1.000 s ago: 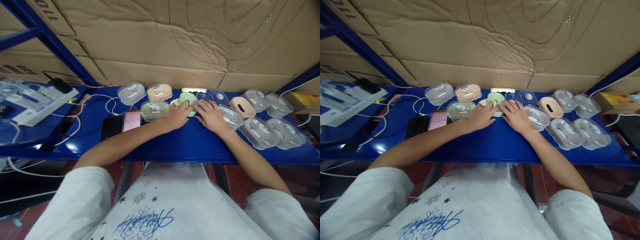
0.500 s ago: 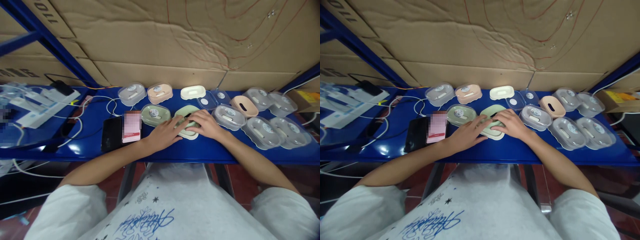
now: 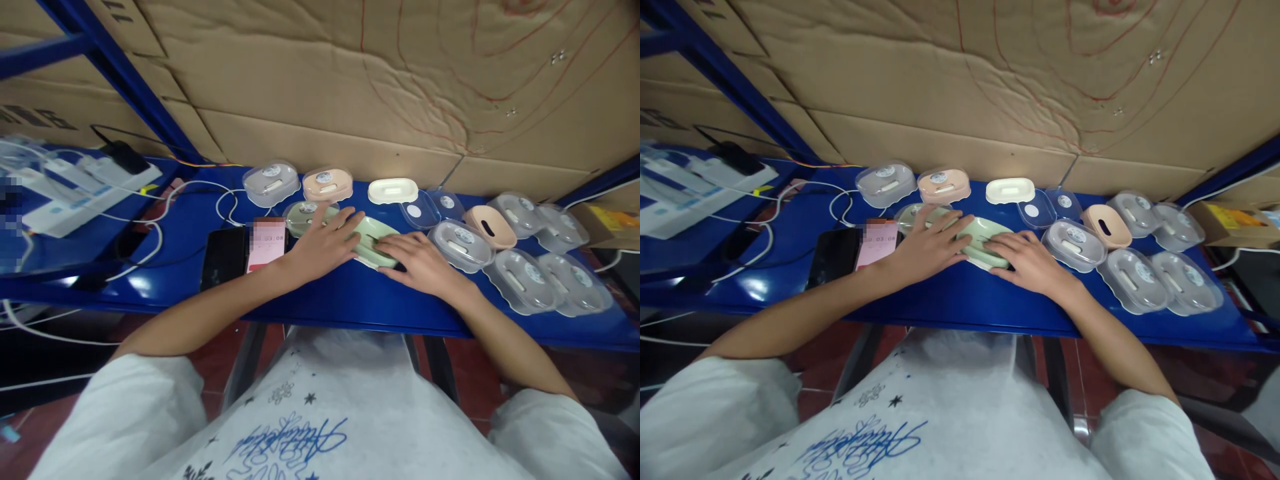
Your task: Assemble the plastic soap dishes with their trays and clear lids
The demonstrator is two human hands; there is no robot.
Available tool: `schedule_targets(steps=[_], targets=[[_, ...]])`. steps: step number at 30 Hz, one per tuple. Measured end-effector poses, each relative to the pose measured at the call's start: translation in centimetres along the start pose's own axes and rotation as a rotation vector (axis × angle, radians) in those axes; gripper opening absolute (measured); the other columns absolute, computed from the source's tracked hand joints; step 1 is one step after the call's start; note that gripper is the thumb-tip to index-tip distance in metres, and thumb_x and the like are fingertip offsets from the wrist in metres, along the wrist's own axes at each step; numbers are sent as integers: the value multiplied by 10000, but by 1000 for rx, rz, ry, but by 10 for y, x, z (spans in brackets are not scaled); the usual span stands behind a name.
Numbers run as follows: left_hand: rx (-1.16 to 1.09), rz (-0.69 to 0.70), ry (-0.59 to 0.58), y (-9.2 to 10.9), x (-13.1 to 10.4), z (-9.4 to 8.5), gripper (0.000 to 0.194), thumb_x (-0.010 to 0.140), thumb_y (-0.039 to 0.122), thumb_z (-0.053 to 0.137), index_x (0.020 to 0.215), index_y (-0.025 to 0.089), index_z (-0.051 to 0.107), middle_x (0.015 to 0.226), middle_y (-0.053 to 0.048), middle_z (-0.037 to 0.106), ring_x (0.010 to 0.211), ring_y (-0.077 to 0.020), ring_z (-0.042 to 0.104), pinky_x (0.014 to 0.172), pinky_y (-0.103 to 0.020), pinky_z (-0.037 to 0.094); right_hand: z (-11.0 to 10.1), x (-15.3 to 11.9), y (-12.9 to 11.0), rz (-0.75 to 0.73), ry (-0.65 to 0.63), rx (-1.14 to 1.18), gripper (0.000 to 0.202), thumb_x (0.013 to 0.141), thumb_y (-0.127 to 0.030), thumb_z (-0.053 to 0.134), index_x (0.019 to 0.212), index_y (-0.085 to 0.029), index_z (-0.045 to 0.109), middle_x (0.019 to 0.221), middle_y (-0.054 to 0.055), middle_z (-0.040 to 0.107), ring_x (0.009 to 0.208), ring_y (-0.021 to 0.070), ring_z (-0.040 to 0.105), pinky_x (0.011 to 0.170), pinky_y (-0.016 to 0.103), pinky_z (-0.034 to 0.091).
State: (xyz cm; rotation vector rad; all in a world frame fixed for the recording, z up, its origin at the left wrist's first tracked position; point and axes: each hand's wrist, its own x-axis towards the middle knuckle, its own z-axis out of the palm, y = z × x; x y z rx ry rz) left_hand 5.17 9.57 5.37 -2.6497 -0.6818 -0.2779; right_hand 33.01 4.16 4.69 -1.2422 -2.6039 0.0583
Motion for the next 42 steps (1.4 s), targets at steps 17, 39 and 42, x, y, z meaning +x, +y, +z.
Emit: schedule_targets(steps=[17, 39, 42], targets=[[-225, 83, 10, -6, -8, 21, 253, 1054, 297, 647, 1282, 215, 722, 1421, -131, 684, 1470, -348, 521, 1295, -683, 259, 2, 1, 3, -72, -28, 36, 359, 1128, -405, 486, 1374, -269, 710, 1473, 83, 699, 1394, 262, 635, 1259, 559, 349], [-292, 226, 118, 3, -12, 10, 650, 1017, 436, 713, 1606, 295, 479, 1721, -166, 405, 1589, -352, 393, 1314, -593, 260, -21, -8, 38, 518, 281, 903, 422, 1061, -517, 539, 1391, -280, 650, 950, 53, 756, 734, 217, 720, 712, 398, 634], [-367, 214, 86, 3, -11, 12, 667, 997, 406, 740, 1604, 278, 496, 1724, -178, 402, 1599, -365, 386, 1322, -611, 263, -9, -7, 40, 502, 226, 724, 452, 1085, -533, 481, 1409, -269, 655, 998, 66, 775, 748, 214, 727, 700, 387, 633]])
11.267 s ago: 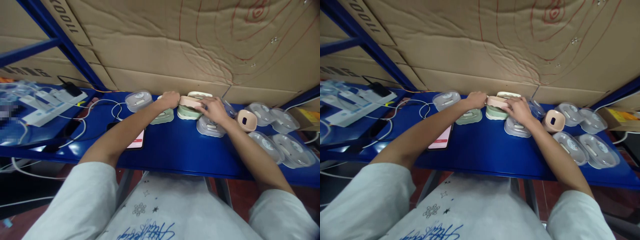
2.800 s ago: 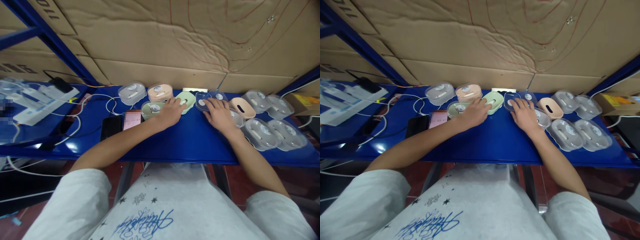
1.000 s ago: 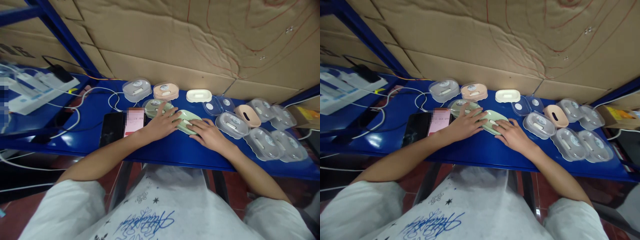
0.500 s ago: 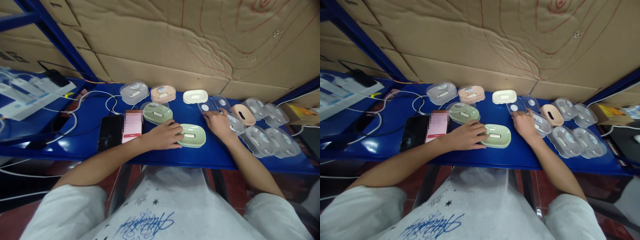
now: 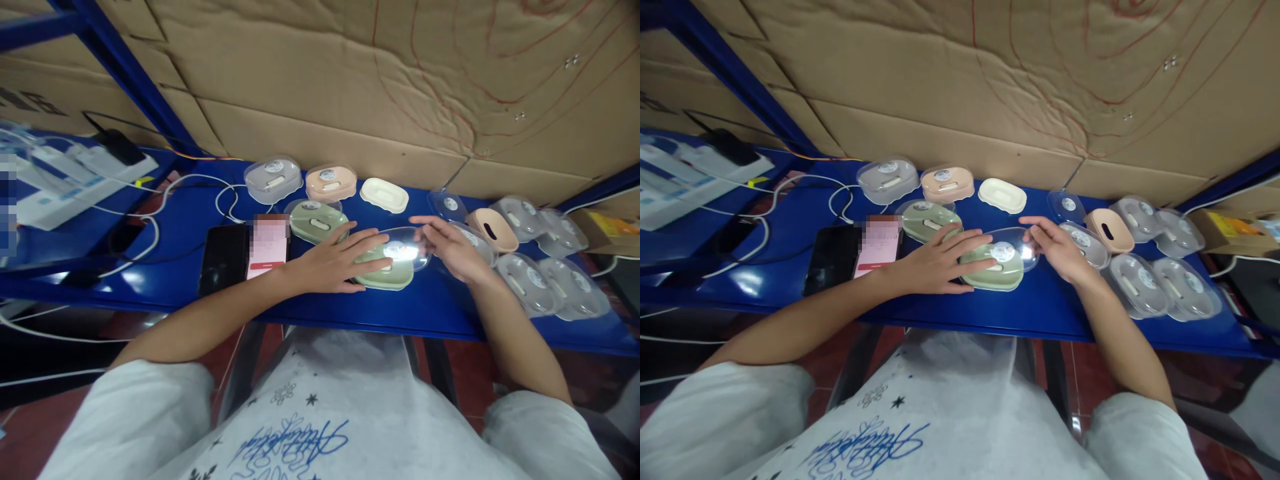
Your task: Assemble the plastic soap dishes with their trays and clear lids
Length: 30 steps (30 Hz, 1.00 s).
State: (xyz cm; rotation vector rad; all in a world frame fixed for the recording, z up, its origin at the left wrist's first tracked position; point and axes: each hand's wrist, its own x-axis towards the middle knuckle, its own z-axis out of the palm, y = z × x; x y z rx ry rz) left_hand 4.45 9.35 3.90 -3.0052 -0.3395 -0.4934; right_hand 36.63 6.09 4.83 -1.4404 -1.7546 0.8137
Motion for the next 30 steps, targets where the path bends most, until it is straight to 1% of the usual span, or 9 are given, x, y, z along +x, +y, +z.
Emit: schedule_targets(steps=[2, 4, 6, 9, 11, 15, 20, 26, 30], targets=[[-66, -10, -17, -2, 1, 2, 635, 994, 389, 743, 1577, 249, 534, 1683, -198, 459, 1570, -364, 436, 1307, -590, 320, 7, -3, -2, -97, 47, -233, 459, 1109, -528, 430, 1406, -269, 664, 1088, 78, 793, 889, 243, 765, 827, 436, 650], [-113, -32, -30, -3, 2, 6, 604, 1009, 363, 722, 1571, 233, 541, 1656, -203, 492, 1560, -355, 455, 1283, -560, 382, 11, -9, -10, -204, 18, -431, 459, 1123, -495, 419, 1454, -271, 645, 1268, 99, 775, 1138, 284, 753, 1028, 506, 610], [-130, -71, -40, -5, 2, 10, 593, 1038, 349, 678, 1593, 222, 512, 1666, -203, 480, 1578, -344, 435, 1274, -540, 412, 12, -15, -20, -295, -120, -531, 497, 1121, -480, 445, 1565, -288, 560, 1509, 111, 663, 1387, 310, 641, 1179, 546, 522], [-149, -126, -57, -7, -1, 17, 651, 1067, 413, 635, 1643, 188, 431, 1690, -211, 450, 1597, -326, 420, 1276, -506, 425, 15, -22, -29, -400, -327, -581, 701, 1081, -536, 549, 1714, -330, 328, 1745, 105, 390, 1587, 323, 428, 1257, 555, 451], [-163, -142, -63, -10, -2, 20, 709, 1070, 453, 630, 1664, 155, 384, 1702, -221, 430, 1611, -324, 400, 1283, -492, 421, 20, -24, -30, -456, -361, -605, 822, 1061, -553, 591, 1750, -333, 201, 1776, 114, 316, 1622, 323, 363, 1277, 562, 424], [-162, -144, -72, -12, -2, 20, 687, 1093, 388, 592, 1688, 161, 335, 1754, -203, 337, 1662, -311, 286, 1320, -502, 370, 38, -28, -25, -488, -268, -712, 874, 1086, -505, 551, 1768, -278, 54, 1762, 167, 330, 1628, 332, 350, 1291, 596, 395], [-159, -163, -66, -10, 0, 19, 638, 1078, 228, 560, 1675, 161, 344, 1775, -191, 289, 1683, -297, 205, 1346, -514, 325, 62, -40, -24, -457, -98, -915, 842, 1098, -404, 520, 1762, -138, 75, 1702, 279, 382, 1573, 422, 425, 1253, 652, 406], [-189, -162, -23, -11, -2, 24, 594, 1074, 199, 540, 1640, 131, 370, 1757, -217, 324, 1682, -301, 207, 1336, -521, 350, 78, -47, -28, -484, 4, -1039, 825, 1112, -329, 447, 1758, -113, -17, 1654, 283, 456, 1498, 432, 521, 1165, 642, 467], [-191, -131, 6, -12, -3, 27, 620, 1058, 156, 543, 1648, 165, 351, 1760, -208, 323, 1678, -305, 213, 1333, -533, 359, 85, -50, -26, -497, 38, -1109, 743, 1117, -276, 414, 1732, -2, 99, 1633, 325, 460, 1492, 446, 517, 1136, 635, 473]])
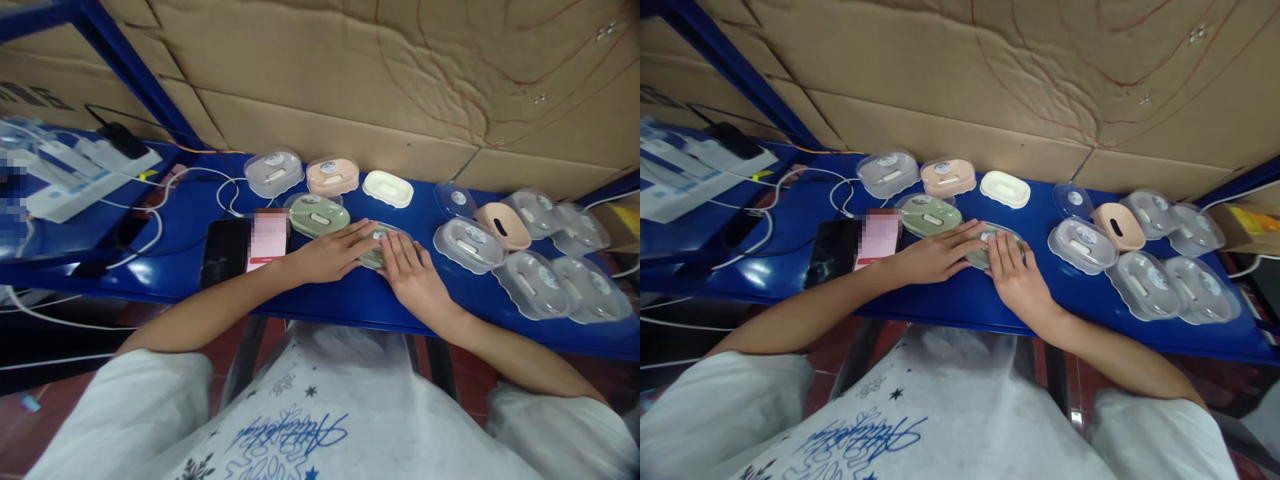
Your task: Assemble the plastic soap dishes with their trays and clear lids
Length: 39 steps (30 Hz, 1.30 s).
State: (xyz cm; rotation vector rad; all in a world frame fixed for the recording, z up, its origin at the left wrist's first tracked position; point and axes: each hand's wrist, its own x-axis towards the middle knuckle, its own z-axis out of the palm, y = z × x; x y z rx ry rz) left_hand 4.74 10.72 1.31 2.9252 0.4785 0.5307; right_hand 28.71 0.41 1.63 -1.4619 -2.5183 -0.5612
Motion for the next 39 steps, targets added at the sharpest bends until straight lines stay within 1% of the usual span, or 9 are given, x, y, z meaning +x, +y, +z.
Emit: schedule_targets(steps=[3, 11, 15, 19, 22, 27, 33, 36, 39], targets=[[6, 10, 23, -1, 0, 1, 607, 1054, 147, 546, 1634, 155, 369, 1747, -216, 350, 1671, -315, 245, 1329, -535, 371, 1, 0, -2, 0, 1, -28, 684, 1118, -266, 418, 1700, 34, 223, 1621, 332, 474, 1492, 445, 509, 1125, 613, 473], [40, -23, 74, -3, 4, 2, 553, 1047, 216, 583, 1581, 163, 451, 1716, -210, 408, 1637, -335, 346, 1294, -560, 426, -4, 12, 25, -8, -56, 158, 652, 1106, -448, 502, 1653, -102, 426, 1624, 237, 527, 1464, 417, 511, 1065, 568, 494], [168, -92, 86, 9, 11, 5, 584, 1010, 80, 537, 1589, 118, 467, 1746, -234, 339, 1665, -349, 263, 1341, -580, 325, 4, 21, 40, 31, -72, 268, 648, 1107, -448, 496, 1662, -123, 414, 1669, 224, 474, 1538, 407, 450, 1160, 612, 454], [286, -70, 105, 22, 13, 2, 616, 1014, 67, 526, 1622, 128, 454, 1748, -225, 338, 1658, -355, 284, 1345, -573, 302, 5, 31, 71, 78, -14, 468, 711, 1110, -500, 460, 1720, -172, 298, 1759, 179, 334, 1628, 329, 346, 1286, 564, 378], [344, -29, 85, 27, 11, -2, 526, 1063, 195, 551, 1584, 129, 516, 1706, -236, 415, 1607, -376, 396, 1312, -578, 345, -3, 37, 107, 235, 47, 438, 596, 1127, -451, 381, 1662, -194, 437, 1660, 150, 512, 1537, 316, 497, 1266, 560, 413], [344, -17, 38, 28, 8, -6, 489, 1069, 274, 583, 1543, 150, 578, 1669, -223, 477, 1550, -364, 481, 1286, -567, 362, 8, 66, 153, 157, -183, 255, 442, 1071, -319, 472, 1427, -170, 688, 1444, 142, 711, 1347, 332, 661, 1154, 551, 496], [299, -57, 7, 21, 9, -1, 491, 1101, 342, 550, 1555, 155, 561, 1722, -210, 403, 1591, -352, 426, 1285, -587, 348, 37, 114, 155, 72, -367, 155, 319, 962, -223, 610, 1227, -177, 783, 1276, 134, 789, 1208, 322, 719, 1048, 467, 525], [240, -114, 27, 15, 14, 7, 603, 1091, 404, 584, 1619, 135, 473, 1763, -252, 283, 1640, -389, 324, 1292, -599, 333, 23, 109, 155, 138, -305, 123, 292, 999, -267, 568, 1163, -175, 791, 1211, 161, 796, 1133, 360, 735, 987, 504, 537], [183, -138, 106, 15, 18, 10, 690, 1067, 398, 633, 1648, 106, 403, 1771, -295, 207, 1668, -415, 225, 1306, -593, 314, -10, 79, 153, 214, -164, 157, 294, 1036, -351, 569, 1181, -185, 764, 1233, 148, 789, 1125, 356, 738, 958, 483, 551]])
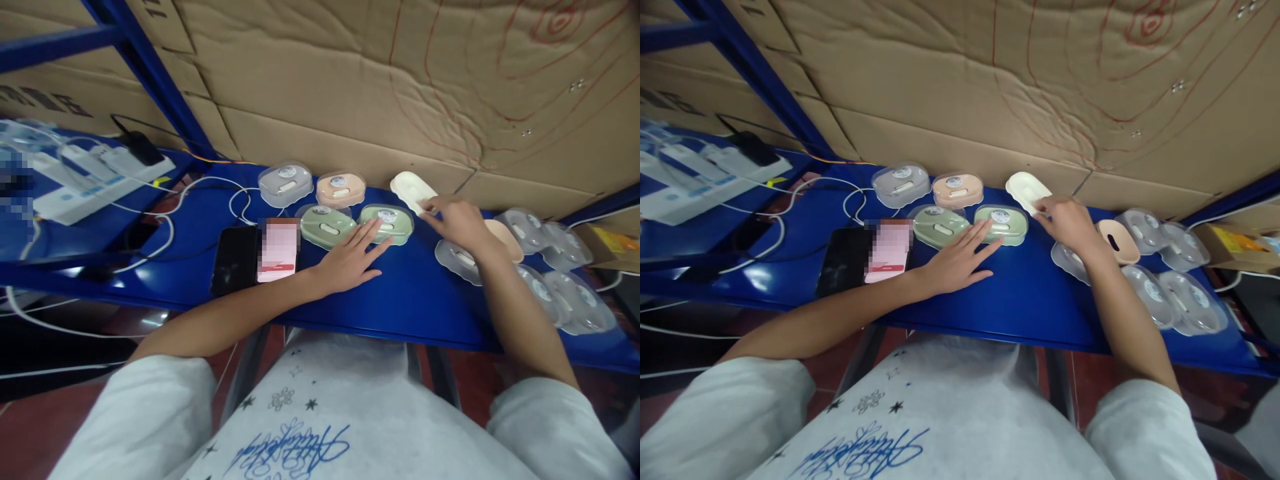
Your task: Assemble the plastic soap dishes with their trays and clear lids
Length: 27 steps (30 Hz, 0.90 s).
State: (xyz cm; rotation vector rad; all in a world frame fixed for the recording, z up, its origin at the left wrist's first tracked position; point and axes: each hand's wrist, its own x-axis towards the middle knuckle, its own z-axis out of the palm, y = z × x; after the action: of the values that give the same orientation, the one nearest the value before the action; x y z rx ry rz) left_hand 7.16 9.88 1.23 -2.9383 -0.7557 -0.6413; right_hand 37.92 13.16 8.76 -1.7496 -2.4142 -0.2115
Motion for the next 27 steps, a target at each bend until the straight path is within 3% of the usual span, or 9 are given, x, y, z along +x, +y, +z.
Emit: schedule_targets(steps=[5, 8, 11, 14, 17, 19, 22, 24, 27], targets=[[-26, 47, 162, 10, -2, -18, 658, 1051, 341, 656, 1637, 154, 423, 1766, -257, 269, 1660, -399, 263, 1295, -587, 350, -26, -89, -38, -148, 76, 119, 280, 1080, -394, 575, 1199, -193, 730, 1240, 119, 788, 1114, 316, 742, 998, 486, 547], [-7, 211, 55, 12, -8, -23, 427, 1072, 344, 628, 1473, 197, 622, 1674, -176, 485, 1578, -332, 442, 1286, -530, 375, -17, -123, -71, -265, -21, 165, 251, 1100, -316, 528, 1195, -219, 739, 1190, 94, 794, 1119, 289, 738, 1032, 497, 545], [-12, 314, -74, 11, -13, -15, 220, 1082, 312, 612, 1209, 212, 761, 1480, -113, 682, 1344, -260, 662, 1175, -446, 471, -10, -129, -79, -329, -87, 271, 262, 1095, -316, 529, 1225, -261, 751, 1195, 76, 795, 1137, 281, 737, 1021, 499, 571], [-14, 332, -74, 10, -13, -9, 186, 1075, 309, 629, 1111, 210, 782, 1407, -100, 725, 1238, -241, 708, 1065, -399, 506, -21, -116, -52, -251, -22, 319, 299, 1086, -400, 554, 1287, -281, 740, 1267, 79, 785, 1189, 285, 728, 1074, 491, 560], [3, 317, -49, 8, -11, -15, 215, 1090, 323, 601, 1158, 216, 775, 1375, -92, 740, 1243, -241, 699, 1092, -405, 487, -38, -101, -3, -6, 96, 164, 355, 1081, -437, 533, 1254, -225, 760, 1275, 133, 784, 1206, 316, 719, 1103, 483, 520], [17, 241, -38, 4, -9, -25, 256, 1102, 315, 568, 1252, 215, 750, 1400, -102, 724, 1295, -257, 673, 1152, -433, 461, -46, -95, 32, 203, 24, 13, 408, 1076, -442, 500, 1290, -205, 755, 1336, 167, 759, 1223, 348, 708, 1056, 492, 515], [58, -5, -7, -8, -8, -40, 396, 1103, 353, 549, 1459, 204, 642, 1564, -158, 600, 1467, -329, 553, 1260, -527, 373, -49, -92, 72, 553, -233, -192, 477, 1050, -430, 487, 1375, -171, 721, 1377, 246, 719, 1187, 399, 707, 917, 509, 512], [82, -175, -26, -21, -10, -47, 595, 1066, 449, 619, 1595, 199, 512, 1692, -203, 442, 1578, -404, 412, 1308, -623, 265, -49, -93, 77, 677, -320, -273, 503, 1032, -437, 503, 1375, -136, 716, 1316, 294, 727, 1134, 428, 714, 862, 521, 501], [64, -323, -166, -47, -15, -54, 986, 951, 626, 741, 1717, 192, 297, 1790, -255, 193, 1652, -498, 199, 1300, -737, 127, -44, -95, 38, 505, -137, -280, 482, 1065, -456, 462, 1375, -182, 709, 1312, 246, 743, 1149, 417, 712, 913, 536, 504]])
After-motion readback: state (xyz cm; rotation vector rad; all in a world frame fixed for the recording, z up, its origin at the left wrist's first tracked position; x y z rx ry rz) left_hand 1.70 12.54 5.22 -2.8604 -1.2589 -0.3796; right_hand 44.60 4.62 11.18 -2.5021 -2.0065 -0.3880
